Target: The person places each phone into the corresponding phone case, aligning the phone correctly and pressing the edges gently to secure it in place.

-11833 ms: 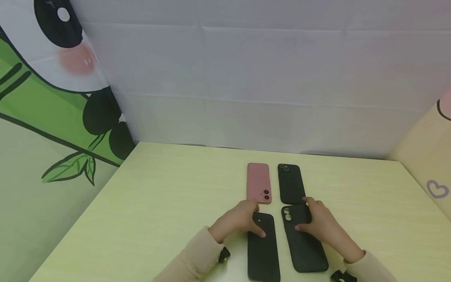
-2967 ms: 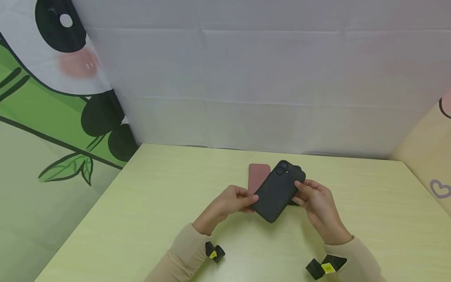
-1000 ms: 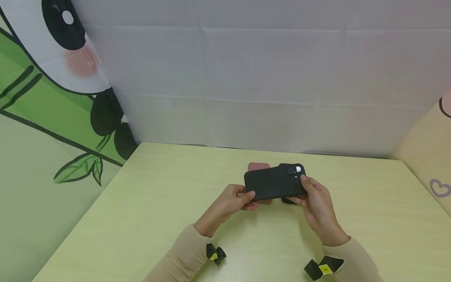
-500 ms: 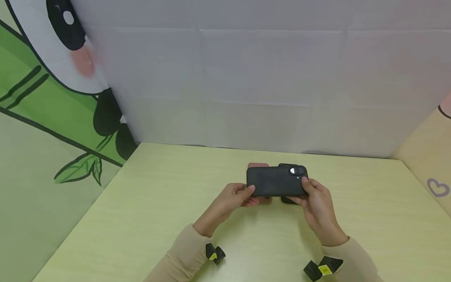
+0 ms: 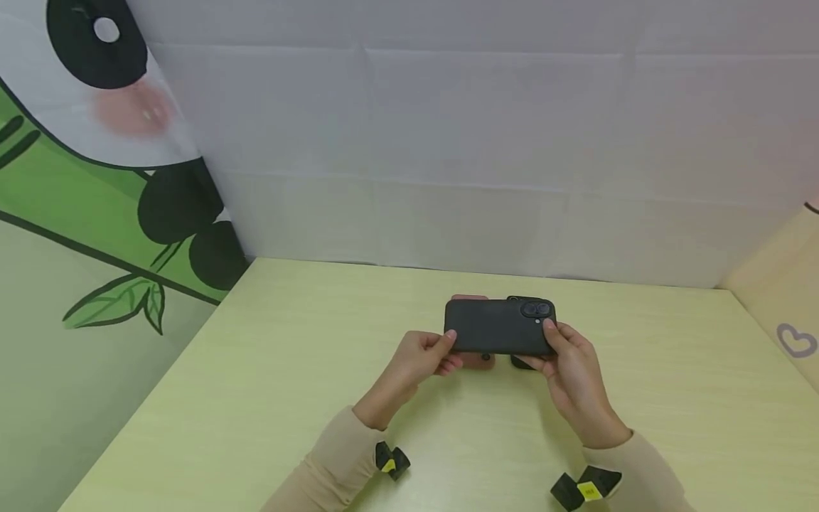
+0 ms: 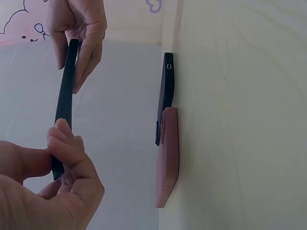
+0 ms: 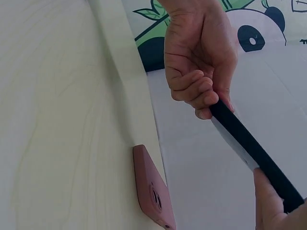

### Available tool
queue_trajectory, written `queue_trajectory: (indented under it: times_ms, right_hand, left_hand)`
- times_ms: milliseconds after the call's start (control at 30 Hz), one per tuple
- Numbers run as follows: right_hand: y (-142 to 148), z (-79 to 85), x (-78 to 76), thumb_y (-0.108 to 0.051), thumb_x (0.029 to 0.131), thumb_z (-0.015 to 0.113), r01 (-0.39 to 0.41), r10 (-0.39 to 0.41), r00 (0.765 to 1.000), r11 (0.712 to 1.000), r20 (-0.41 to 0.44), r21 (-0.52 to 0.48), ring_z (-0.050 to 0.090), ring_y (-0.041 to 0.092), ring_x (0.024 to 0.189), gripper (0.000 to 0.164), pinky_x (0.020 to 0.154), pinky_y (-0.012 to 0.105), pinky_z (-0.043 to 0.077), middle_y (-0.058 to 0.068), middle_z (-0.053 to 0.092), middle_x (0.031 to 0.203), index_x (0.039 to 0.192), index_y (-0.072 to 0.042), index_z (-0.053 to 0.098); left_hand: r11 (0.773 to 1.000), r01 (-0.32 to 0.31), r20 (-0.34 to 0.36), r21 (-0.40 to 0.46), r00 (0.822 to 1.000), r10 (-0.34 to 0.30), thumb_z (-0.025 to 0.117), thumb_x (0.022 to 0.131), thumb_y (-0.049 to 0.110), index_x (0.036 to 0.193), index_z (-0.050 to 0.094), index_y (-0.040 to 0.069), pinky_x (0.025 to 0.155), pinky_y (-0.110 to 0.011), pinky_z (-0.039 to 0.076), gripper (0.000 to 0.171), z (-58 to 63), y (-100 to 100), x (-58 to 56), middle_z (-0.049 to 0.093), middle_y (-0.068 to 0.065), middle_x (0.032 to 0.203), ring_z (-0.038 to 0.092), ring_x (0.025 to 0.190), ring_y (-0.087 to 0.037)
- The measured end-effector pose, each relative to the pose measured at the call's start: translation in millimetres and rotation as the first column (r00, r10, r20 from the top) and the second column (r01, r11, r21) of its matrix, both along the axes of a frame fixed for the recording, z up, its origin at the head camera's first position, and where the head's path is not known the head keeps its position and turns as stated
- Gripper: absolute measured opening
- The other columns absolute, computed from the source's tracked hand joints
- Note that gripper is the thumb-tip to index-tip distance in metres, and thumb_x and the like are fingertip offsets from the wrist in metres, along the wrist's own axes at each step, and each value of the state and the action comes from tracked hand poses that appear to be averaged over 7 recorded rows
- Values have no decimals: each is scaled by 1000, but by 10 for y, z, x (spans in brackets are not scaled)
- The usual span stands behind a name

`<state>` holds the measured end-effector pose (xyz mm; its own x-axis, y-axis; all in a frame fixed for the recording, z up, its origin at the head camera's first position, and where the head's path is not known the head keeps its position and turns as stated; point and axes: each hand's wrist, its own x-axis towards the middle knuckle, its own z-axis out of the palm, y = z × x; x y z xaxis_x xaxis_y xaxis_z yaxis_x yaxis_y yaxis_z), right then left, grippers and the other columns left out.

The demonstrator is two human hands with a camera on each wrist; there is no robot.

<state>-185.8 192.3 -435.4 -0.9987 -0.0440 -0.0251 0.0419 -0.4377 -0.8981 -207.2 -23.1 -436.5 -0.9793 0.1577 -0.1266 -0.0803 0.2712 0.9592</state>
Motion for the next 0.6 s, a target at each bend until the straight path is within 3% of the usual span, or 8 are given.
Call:
queue_trajectory:
  times_ms: [167,300,433,600]
  right_hand:
    - [40,1,-27,-42,93,42,-27,26,1000,997,15,72,56,-2,99,70,85,20,50,2,41,125,142,3,20]
    - [58,-10,-32,-45,92,40,-19,14,999,991,39,129,55,-3,94,68,83,16,49,-5,48,113,141,0,24]
    - [62,-19,-36,-45,92,41,-18,12,999,992,51,124,56,0,89,64,78,17,50,-9,52,101,136,0,29]
    - [75,-18,-36,-45,93,39,-32,25,998,993,58,110,56,-1,92,66,80,17,50,-6,48,108,138,0,26]
  left_hand:
    - [1000,-29,-25,5,999,29,56,91,24,92,67,-8,56,-20,51,34,12,-6,5,67,-10,68,55,54,-7]
    - [1000,-23,-32,11,999,24,58,90,21,89,67,-9,55,-19,50,31,42,-7,25,68,-13,68,56,52,-6]
    - [999,-28,-31,23,999,28,60,89,20,87,68,-9,54,-18,49,30,71,-5,37,68,-10,64,55,51,-6]
    - [998,-35,-14,54,999,36,61,88,20,84,68,-9,53,-16,46,29,93,2,45,64,-1,57,52,49,-6]
